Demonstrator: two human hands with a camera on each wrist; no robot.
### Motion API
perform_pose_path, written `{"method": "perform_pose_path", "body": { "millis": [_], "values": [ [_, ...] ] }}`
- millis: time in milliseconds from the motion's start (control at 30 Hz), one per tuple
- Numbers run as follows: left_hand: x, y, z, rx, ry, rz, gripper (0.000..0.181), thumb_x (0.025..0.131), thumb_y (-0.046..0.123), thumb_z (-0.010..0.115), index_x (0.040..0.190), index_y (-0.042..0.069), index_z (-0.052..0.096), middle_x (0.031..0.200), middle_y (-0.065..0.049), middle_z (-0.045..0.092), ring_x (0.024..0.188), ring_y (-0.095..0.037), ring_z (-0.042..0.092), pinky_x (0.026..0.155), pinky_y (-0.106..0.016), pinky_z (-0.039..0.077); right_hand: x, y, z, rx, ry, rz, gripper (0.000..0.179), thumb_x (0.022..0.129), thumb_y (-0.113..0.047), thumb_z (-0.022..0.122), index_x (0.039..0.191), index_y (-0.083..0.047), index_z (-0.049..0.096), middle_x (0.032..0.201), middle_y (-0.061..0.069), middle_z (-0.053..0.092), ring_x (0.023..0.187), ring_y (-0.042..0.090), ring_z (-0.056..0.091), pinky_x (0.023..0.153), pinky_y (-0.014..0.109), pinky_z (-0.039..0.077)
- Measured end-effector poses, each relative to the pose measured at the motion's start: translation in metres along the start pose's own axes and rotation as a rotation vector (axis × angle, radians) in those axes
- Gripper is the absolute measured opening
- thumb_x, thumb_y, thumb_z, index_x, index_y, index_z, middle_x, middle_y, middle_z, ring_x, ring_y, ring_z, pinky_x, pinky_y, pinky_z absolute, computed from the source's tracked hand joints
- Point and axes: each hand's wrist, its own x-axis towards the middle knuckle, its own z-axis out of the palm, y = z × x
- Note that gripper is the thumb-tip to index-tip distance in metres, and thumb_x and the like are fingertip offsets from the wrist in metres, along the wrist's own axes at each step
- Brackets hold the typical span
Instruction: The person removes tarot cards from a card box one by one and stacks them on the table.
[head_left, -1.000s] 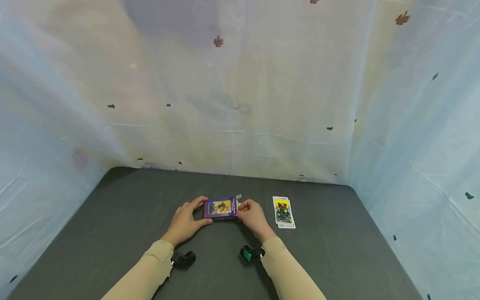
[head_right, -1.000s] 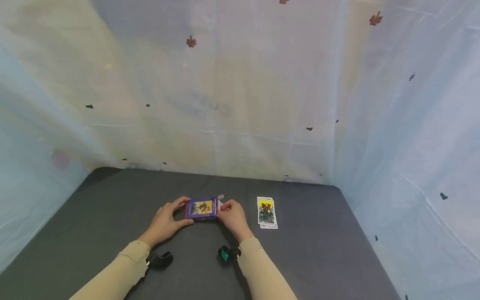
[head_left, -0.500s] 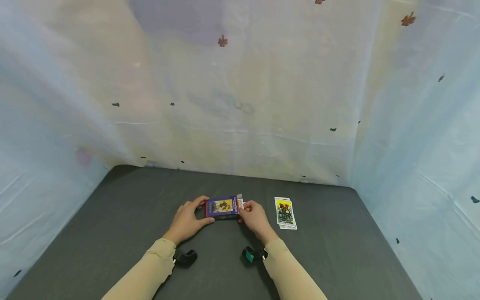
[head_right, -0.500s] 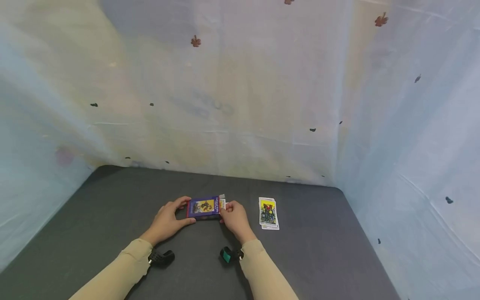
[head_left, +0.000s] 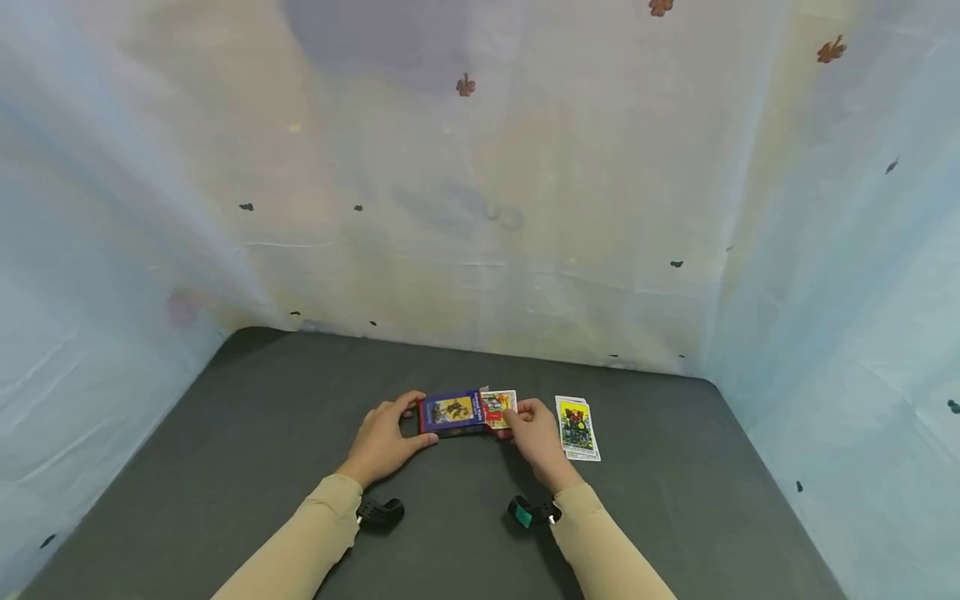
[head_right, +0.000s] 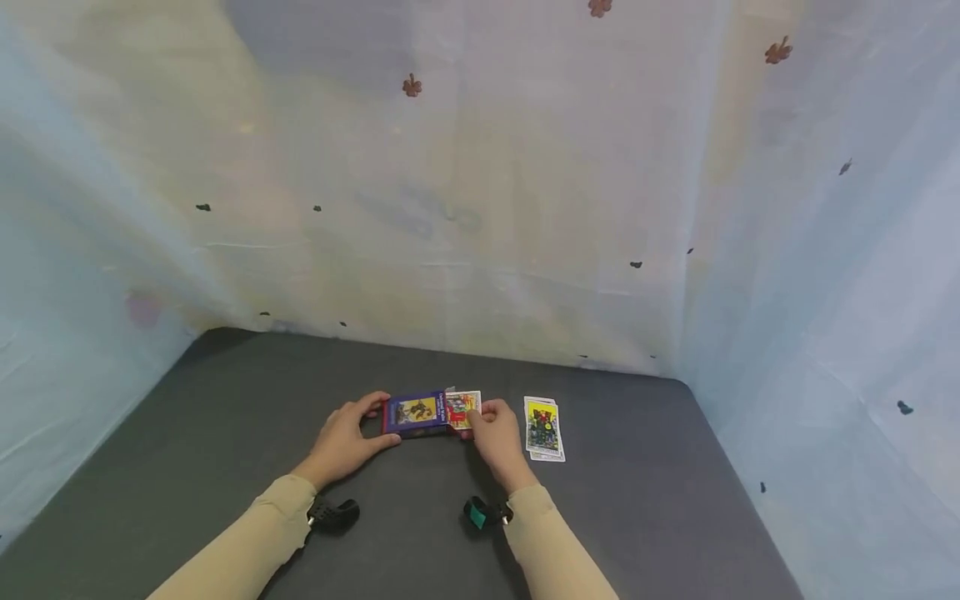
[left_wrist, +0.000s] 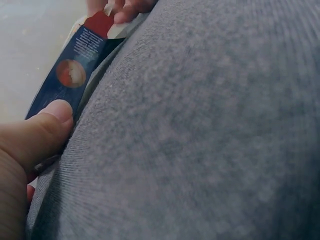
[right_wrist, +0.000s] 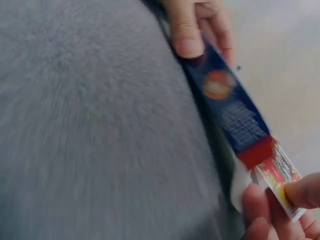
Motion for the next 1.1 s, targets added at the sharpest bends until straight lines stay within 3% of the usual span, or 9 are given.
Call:
{"method": "perform_pose_path", "body": {
  "millis": [133, 333, 633, 900, 1100],
  "values": [
    [-0.002, -0.002, -0.003, 0.006, 0.023, 0.007, 0.073, 0.076, 0.058, 0.075, 0.139, 0.033, 0.049, 0.12, 0.001, 0.057, 0.104, -0.026, 0.052, 0.084, -0.051, 0.042, -0.006, 0.004, -0.017, 0.002, 0.017, -0.028, 0.028, 0.097, -0.017, 0.059, 0.116, 0.002, 0.049, 0.087, 0.012, 0.063, 0.076, 0.021, 0.066, 0.067, 0.032, 0.052],
    [-0.003, -0.003, -0.003, 0.008, -0.003, 0.003, 0.075, 0.076, 0.061, 0.073, 0.14, 0.033, 0.047, 0.12, 0.001, 0.057, 0.104, -0.025, 0.052, 0.084, -0.051, 0.043, -0.016, 0.006, -0.035, -0.047, 0.024, -0.049, 0.034, 0.096, -0.011, 0.059, 0.126, -0.002, 0.046, 0.083, 0.01, 0.063, 0.073, 0.025, 0.067, 0.063, 0.034, 0.052],
    [0.001, -0.006, -0.003, 0.003, 0.008, -0.001, 0.076, 0.075, 0.063, 0.073, 0.14, 0.033, 0.047, 0.121, 0.0, 0.057, 0.105, -0.025, 0.051, 0.085, -0.051, 0.042, -0.017, -0.002, -0.035, -0.023, -0.019, -0.081, 0.046, 0.091, 0.0, 0.058, 0.134, -0.003, 0.042, 0.095, 0.016, 0.063, 0.079, 0.023, 0.066, 0.071, 0.04, 0.055],
    [-0.001, -0.013, -0.007, 0.015, 0.016, 0.0, 0.076, 0.075, 0.063, 0.073, 0.14, 0.034, 0.046, 0.121, 0.0, 0.057, 0.106, -0.025, 0.052, 0.086, -0.052, 0.042, -0.019, -0.006, -0.047, 0.057, -0.034, -0.025, 0.026, 0.093, -0.008, 0.061, 0.116, 0.003, 0.061, 0.105, 0.017, 0.064, 0.092, 0.031, 0.064, 0.081, 0.042, 0.053],
    [-0.004, -0.014, -0.014, 0.015, 0.017, -0.006, 0.076, 0.075, 0.063, 0.073, 0.14, 0.033, 0.047, 0.121, -0.001, 0.058, 0.105, -0.026, 0.052, 0.086, -0.053, 0.042, -0.018, -0.007, -0.063, 0.087, -0.002, -0.016, 0.025, 0.098, -0.014, 0.057, 0.117, 0.001, 0.058, 0.11, 0.02, 0.064, 0.098, 0.037, 0.064, 0.083, 0.044, 0.053]
  ]
}}
